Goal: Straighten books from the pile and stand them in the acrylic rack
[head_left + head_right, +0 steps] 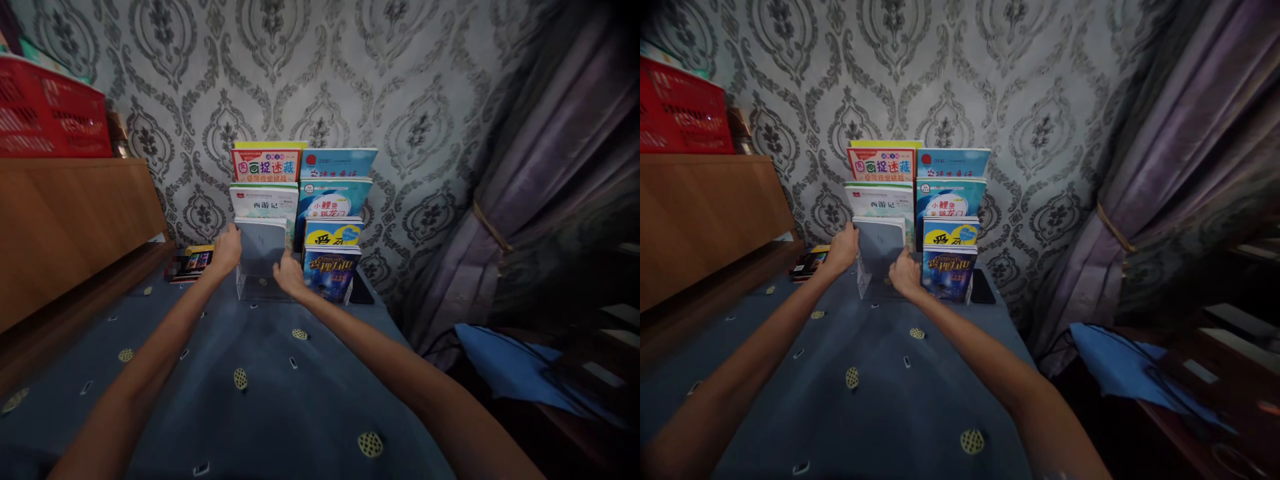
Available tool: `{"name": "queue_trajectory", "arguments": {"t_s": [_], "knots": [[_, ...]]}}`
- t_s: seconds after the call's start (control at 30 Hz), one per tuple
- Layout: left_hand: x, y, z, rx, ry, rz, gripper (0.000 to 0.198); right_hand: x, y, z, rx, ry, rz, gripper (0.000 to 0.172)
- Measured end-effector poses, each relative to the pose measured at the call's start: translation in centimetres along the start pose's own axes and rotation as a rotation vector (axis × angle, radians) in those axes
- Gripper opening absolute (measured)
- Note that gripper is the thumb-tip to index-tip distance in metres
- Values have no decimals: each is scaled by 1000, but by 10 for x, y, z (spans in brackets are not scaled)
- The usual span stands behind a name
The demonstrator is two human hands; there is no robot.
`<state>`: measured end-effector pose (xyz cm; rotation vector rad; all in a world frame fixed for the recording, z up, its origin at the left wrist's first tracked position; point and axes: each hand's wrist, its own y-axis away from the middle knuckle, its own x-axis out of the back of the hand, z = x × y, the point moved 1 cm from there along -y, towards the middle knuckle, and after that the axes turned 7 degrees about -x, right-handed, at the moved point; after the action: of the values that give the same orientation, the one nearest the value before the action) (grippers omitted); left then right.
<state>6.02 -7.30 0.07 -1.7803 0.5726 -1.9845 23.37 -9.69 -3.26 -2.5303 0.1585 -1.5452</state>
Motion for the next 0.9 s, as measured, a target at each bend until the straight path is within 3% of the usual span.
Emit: {"name": "queue_trajectory", "arguments": {"t_s": [0.9], "knots": [[-4, 4, -6, -27, 1, -18, 36, -14, -3, 8, 61, 25, 55, 60]]}}
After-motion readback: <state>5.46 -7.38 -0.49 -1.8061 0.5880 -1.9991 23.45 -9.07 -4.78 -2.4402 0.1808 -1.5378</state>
